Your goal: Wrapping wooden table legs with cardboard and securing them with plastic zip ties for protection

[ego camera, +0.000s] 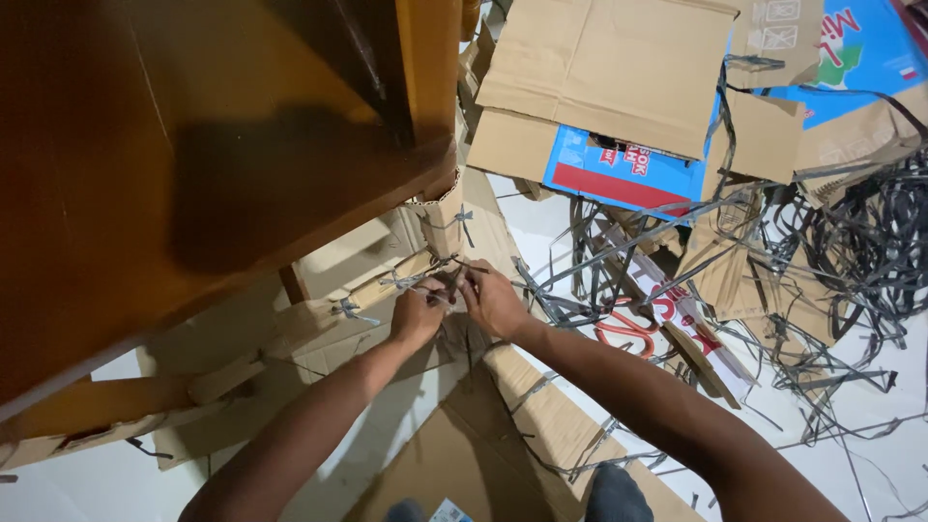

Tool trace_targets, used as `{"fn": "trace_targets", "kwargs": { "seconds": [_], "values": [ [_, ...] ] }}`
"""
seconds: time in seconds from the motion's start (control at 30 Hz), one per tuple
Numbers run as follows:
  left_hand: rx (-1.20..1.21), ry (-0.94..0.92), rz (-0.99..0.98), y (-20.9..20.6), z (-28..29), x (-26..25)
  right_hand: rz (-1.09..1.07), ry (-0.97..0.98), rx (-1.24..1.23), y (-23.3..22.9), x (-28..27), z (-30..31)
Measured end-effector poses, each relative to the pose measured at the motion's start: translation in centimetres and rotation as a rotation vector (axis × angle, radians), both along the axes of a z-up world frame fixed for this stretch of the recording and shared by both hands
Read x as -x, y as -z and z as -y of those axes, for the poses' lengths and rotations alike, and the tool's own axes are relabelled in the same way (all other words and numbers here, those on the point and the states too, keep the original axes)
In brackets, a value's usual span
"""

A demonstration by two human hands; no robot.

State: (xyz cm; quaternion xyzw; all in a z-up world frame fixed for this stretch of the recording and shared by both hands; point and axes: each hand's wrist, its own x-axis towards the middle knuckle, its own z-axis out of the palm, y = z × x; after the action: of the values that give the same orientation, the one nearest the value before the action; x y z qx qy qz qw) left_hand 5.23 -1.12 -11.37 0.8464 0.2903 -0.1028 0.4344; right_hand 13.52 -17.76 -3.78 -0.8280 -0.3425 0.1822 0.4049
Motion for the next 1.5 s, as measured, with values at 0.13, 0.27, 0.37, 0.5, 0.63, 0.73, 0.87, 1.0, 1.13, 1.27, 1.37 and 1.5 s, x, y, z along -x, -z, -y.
{"fn": "trace_targets", "kwargs": {
  "seconds": [0.13,0.27,0.37,0.5,0.63,0.73,0.87,1.0,1.13,1.27,1.37,1.5],
  "values": [
    [0.074,-0.036,0.006,-2.6,0.8,0.5,0.066,-0.029,0.029,-1.1,1.0,0.3],
    [0.062,0.022,0.068,-4.0,0.5,0.5,0.214,-0.074,-0.064,-2.4,0.7,0.7],
    [0.07,-0.02,0.054,-3.8,0.3,0.9,0.251,-0.101,-0.07,-2.1,0.8,0.5],
    [0.048,-0.11,0.034,-3.8,0.2,0.4,0.228,-0.125,0.0,-1.4,1.6,1.0],
    [0.017,-0.176,0.048,1.9,-0.4,0.0,0.163,-0.093,-0.017,-1.9,2.0,0.8],
    [0.046,-0.199,0.102,2.5,-0.2,-0.2,0.171,-0.095,-0.027,-1.1,2.1,1.2],
    [0.092,-0.223,0.063,-2.2,1.3,-0.8,0.277,-0.133,0.024,-0.1,1.4,1.9],
    [0.135,-0.2,0.103,-2.8,1.5,-0.6,0.436,-0.125,0.072,-0.6,1.4,2.0],
    [0.086,-0.127,0.068,-0.9,1.5,0.0,0.491,-0.14,0.064,0.1,0.6,1.7],
    [0.081,-0.124,0.091,-3.5,2.2,0.6,0.484,-0.135,0.058,-1.0,0.0,1.1],
    [0.08,-0.119,0.134,-3.4,2.2,0.5,0.454,-0.12,0.046,-0.5,-0.5,0.6],
    [0.12,-0.142,0.187,-3.7,1.7,0.3,0.484,-0.104,0.003,-1.0,-0.7,0.3]
  ]
}}
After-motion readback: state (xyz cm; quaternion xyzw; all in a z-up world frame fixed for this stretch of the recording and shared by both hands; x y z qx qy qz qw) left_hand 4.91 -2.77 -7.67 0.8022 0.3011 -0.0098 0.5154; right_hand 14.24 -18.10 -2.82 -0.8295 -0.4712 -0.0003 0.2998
